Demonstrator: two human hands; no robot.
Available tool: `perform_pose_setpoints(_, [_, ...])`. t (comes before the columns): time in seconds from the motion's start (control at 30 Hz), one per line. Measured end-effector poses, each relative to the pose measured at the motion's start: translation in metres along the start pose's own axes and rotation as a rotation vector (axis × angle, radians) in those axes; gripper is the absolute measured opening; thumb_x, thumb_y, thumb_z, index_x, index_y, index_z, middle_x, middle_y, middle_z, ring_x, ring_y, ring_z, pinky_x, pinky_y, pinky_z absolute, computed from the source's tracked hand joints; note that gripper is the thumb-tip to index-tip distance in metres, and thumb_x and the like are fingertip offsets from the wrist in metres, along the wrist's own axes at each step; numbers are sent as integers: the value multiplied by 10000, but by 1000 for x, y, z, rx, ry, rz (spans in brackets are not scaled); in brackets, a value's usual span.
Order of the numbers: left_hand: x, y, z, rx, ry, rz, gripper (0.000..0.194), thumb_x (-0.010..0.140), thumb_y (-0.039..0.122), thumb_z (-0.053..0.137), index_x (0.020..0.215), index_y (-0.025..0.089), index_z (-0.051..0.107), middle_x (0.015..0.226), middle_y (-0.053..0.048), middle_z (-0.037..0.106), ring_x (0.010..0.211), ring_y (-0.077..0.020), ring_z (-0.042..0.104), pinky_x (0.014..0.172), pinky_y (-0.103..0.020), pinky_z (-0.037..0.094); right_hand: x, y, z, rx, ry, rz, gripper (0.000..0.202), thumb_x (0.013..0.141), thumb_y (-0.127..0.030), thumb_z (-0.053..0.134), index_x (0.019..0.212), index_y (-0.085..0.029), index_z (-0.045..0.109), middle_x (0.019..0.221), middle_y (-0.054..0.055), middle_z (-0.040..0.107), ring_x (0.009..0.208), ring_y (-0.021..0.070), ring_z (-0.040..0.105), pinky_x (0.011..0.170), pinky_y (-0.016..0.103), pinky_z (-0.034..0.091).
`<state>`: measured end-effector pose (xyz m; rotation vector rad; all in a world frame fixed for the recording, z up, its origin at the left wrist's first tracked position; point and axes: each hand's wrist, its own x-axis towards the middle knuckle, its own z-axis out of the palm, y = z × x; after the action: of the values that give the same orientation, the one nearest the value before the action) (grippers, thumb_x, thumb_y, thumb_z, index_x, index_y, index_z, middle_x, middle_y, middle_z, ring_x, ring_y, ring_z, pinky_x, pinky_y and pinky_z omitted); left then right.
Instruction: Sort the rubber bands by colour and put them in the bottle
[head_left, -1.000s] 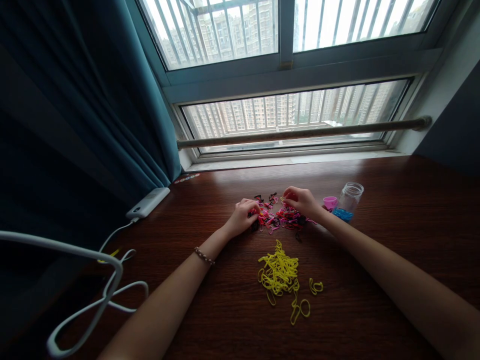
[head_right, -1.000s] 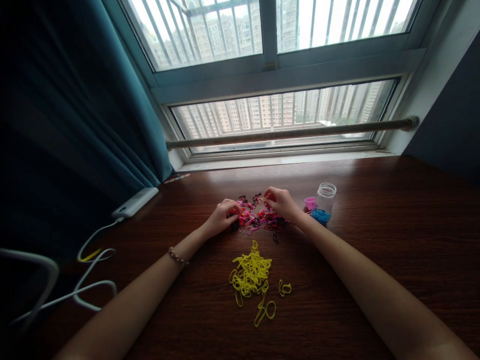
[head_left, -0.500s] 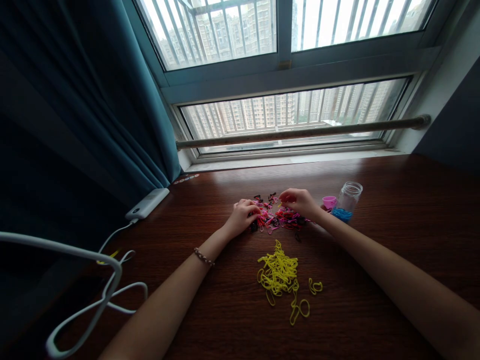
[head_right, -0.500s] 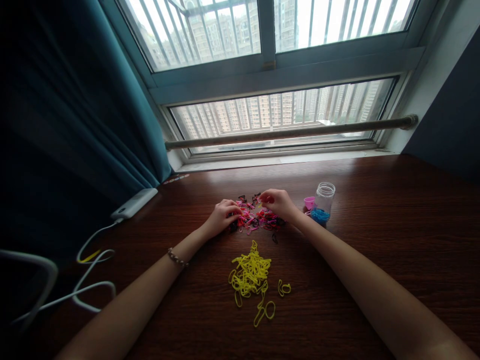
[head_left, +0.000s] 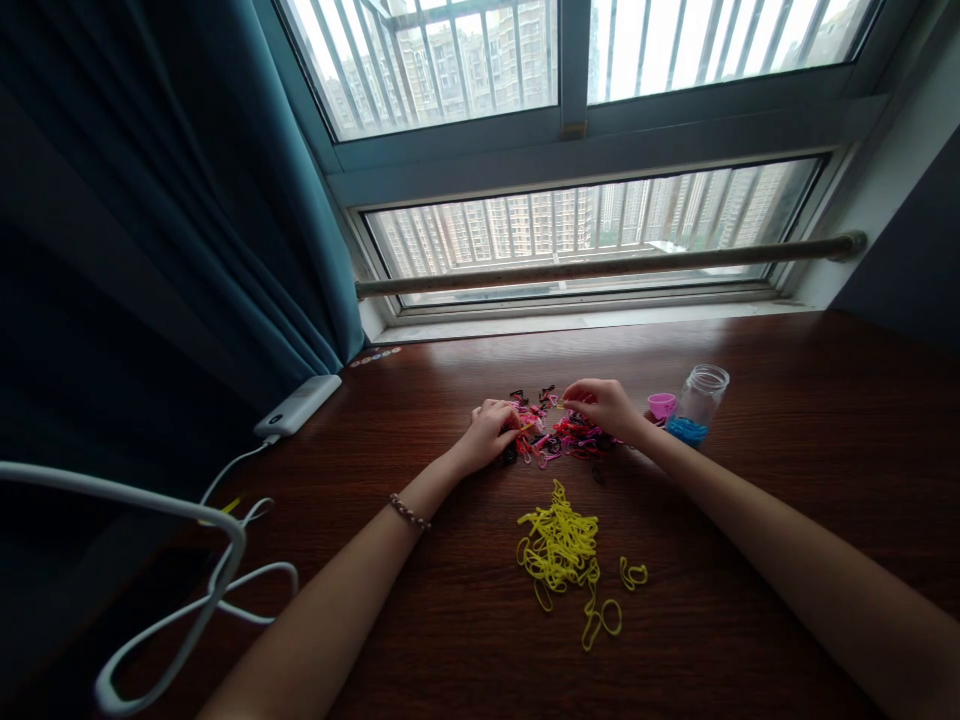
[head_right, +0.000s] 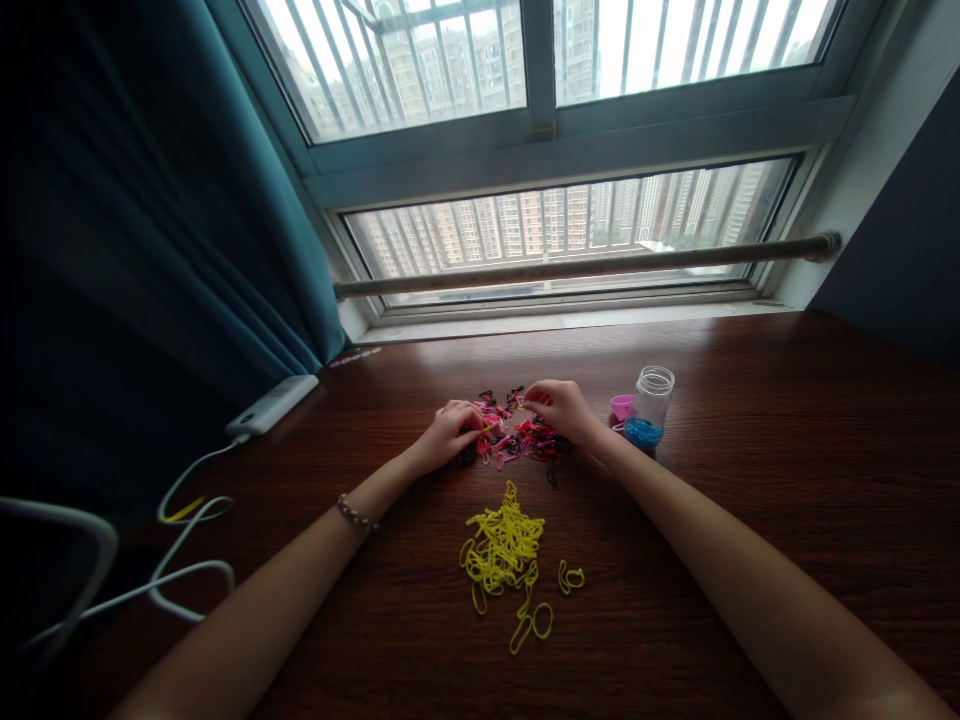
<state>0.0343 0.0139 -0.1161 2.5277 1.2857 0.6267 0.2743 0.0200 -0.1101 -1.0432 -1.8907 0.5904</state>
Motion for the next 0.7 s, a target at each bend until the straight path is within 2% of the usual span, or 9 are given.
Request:
perform_pose_setpoints(0.17, [0,-1,-2,-74,142,-6,39,745,193,579,781,185,592,890,-46,623,939,-203,521,878,-377,347,1,2,0,-9,-2,-9,198,721,-341,611,767,-159,677,732,45,672,634,139,579,615,253,462])
perform_pose_setpoints(0.33, [1,-3,-4,-156,235,-1,61,732,232,602,750,174,597,837,-44,628,834,-182,565,780,-315,428,1,0,0,0,3,-9,209,720,-347,611,759,-153,679,713,41,671,620,132,573,599,242,454])
perform_pose_setpoints(0.53, [1,-6,-4,-284,312,-3,162,756,282,586,870,177,629,842,-47,642,821,-171,587,778,-297,452,2,-5,-3,81,-10,54,260,723,-380,597,753,-134,673,644,37,646,576,122,557,546,229,431])
perform_pose_setpoints(0.63, [2,-9,-4,-304,369,-49,157,763,299,569,810,171,646,832,-55,644,819,-175,587,766,-291,456,2,-19,-3,238,-111,137,299,713,-412,600,733,-118,650,560,16,598,499,97,519,468,204,396])
perform_pose_setpoints(0.7, [2,-11,-4,-330,422,-115,181,770,319,554,803,162,638,823,-54,643,797,-172,590,732,-282,460,0,-34,-2,346,-281,168,313,695,-423,620,713,-112,637,529,0,573,462,76,489,436,189,374])
